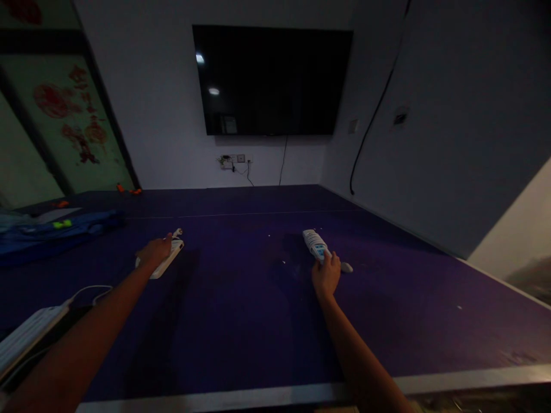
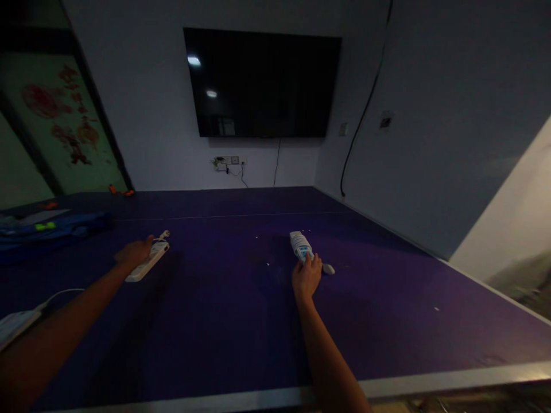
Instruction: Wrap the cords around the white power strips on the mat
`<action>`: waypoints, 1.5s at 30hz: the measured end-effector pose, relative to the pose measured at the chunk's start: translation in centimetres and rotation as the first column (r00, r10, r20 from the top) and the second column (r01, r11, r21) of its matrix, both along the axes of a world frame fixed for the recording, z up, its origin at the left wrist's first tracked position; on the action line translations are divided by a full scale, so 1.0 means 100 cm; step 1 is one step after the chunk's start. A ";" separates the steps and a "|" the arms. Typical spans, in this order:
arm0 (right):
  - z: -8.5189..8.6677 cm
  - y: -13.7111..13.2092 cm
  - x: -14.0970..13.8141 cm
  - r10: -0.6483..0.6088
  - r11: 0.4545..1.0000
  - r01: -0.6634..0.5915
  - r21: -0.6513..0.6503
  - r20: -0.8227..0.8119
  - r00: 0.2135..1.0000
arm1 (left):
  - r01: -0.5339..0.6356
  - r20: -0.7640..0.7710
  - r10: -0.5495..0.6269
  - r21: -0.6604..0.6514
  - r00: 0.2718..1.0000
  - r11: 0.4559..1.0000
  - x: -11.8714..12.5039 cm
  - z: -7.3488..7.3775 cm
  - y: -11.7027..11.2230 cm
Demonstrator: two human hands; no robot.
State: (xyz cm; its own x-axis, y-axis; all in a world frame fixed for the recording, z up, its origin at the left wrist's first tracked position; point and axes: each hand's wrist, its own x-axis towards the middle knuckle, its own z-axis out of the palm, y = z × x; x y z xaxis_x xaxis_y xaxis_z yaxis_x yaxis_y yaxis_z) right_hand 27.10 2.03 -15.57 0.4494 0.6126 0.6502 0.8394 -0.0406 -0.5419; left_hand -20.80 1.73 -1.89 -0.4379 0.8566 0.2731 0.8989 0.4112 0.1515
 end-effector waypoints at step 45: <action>0.052 -0.005 -0.034 0.077 0.995 -0.069 0.074 -0.105 0.991 | 0.391 0.445 -0.724 0.629 0.527 0.672 0.229 -0.114 -0.053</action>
